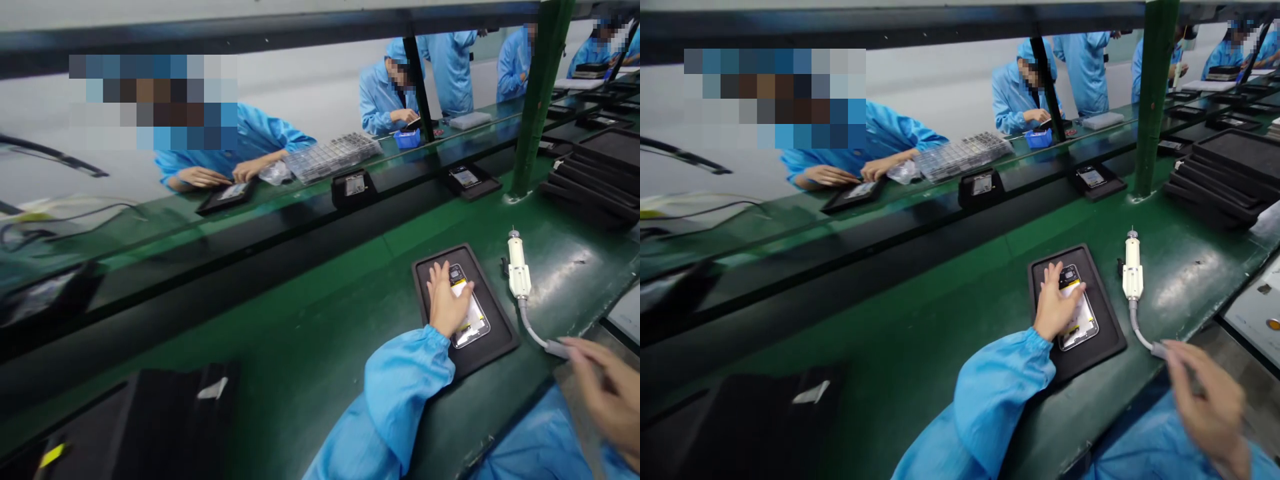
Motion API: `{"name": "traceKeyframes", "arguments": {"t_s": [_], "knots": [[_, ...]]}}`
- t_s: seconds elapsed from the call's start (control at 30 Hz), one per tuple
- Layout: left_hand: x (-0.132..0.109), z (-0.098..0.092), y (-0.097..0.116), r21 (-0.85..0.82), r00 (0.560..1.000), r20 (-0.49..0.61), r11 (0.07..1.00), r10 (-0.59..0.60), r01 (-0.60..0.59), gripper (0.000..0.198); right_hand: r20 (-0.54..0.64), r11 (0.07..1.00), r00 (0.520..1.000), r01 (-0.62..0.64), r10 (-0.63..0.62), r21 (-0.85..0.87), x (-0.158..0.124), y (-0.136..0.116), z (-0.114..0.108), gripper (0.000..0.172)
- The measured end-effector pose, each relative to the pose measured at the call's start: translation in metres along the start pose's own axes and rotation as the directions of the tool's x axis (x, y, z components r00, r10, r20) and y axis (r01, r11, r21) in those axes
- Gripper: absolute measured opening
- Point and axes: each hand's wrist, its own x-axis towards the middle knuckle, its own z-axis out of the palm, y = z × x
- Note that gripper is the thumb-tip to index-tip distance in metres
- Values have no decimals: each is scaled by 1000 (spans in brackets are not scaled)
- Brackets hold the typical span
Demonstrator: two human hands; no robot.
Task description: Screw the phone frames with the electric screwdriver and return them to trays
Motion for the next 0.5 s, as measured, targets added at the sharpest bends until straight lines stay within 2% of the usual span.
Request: {"name": "traceKeyframes", "arguments": {"t_s": [0.07, 0.13, 0.2, 0.3, 0.4, 0.5], "knots": [[-3, 4, 6, 32, 1000, -2, 999, -8, 8, 77, 66, 951, 964, 240, -256, 195, 2, -27, 37, 37], [-7, 7, 13, 39, 1000, -6, 999, -11, 11, 79, 141, 932, 937, 283, -319, 227, 4, -42, 69, 42], [-10, 6, 20, 17, 1000, -23, 1000, -12, 13, 74, 193, 949, 931, 287, -309, 133, 4, -45, 91, 43], [-10, -2, 26, -74, 997, -79, 997, 4, -9, 69, 234, 945, 924, 322, -302, -51, 6, -43, 105, 42], [-2, -15, 26, -204, 987, -160, 978, 16, -49, 72, 285, 913, 914, 353, -289, -205, 12, -50, 107, 37], [8, -21, 20, -295, 986, -163, 955, -19, -31, 80, 337, 900, 908, 347, -251, -265, 19, -59, 107, 45]]}}
